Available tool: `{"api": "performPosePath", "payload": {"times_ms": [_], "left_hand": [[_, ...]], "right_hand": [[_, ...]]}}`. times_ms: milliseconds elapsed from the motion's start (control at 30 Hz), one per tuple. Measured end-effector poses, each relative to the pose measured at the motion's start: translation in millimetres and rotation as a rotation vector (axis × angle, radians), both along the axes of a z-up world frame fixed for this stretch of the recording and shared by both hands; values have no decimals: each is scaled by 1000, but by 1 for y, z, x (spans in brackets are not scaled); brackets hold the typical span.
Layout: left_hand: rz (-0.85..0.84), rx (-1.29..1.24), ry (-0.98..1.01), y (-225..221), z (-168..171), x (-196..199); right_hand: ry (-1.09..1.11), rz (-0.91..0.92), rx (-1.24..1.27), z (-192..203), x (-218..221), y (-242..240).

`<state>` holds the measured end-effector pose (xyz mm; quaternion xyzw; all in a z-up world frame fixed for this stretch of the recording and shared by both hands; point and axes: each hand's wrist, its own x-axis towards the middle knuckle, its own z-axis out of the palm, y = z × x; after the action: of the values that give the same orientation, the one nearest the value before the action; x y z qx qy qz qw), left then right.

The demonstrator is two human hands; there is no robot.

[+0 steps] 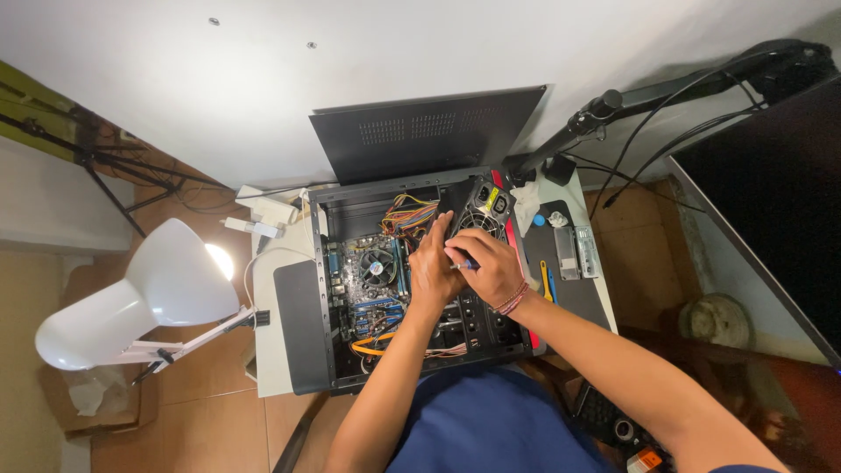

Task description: Removing the power supply unit (PSU) from an open computer case by unscrewing it.

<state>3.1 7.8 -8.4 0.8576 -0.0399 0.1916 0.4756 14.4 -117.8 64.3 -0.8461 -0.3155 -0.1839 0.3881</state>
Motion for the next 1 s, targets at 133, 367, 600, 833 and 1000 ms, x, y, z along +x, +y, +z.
{"api": "performPosePath", "payload": {"times_ms": [133,367,600,833,1000], "left_hand": [[5,-4,38,-1,20,0],[0,-37,4,0,12,0],[-81,-117,5,6,24,-3],[-75,-58,8,5,27,0],[-31,5,302,3,41,1]], "right_hand": [[38,-111,150,-15,-6,11],[201,-249,136,-18,-12,14],[-67,166,-123,-26,8,-16],[-93,176,-130,-16,9,-17],[227,-457,333,-23,-8,-28]]}}
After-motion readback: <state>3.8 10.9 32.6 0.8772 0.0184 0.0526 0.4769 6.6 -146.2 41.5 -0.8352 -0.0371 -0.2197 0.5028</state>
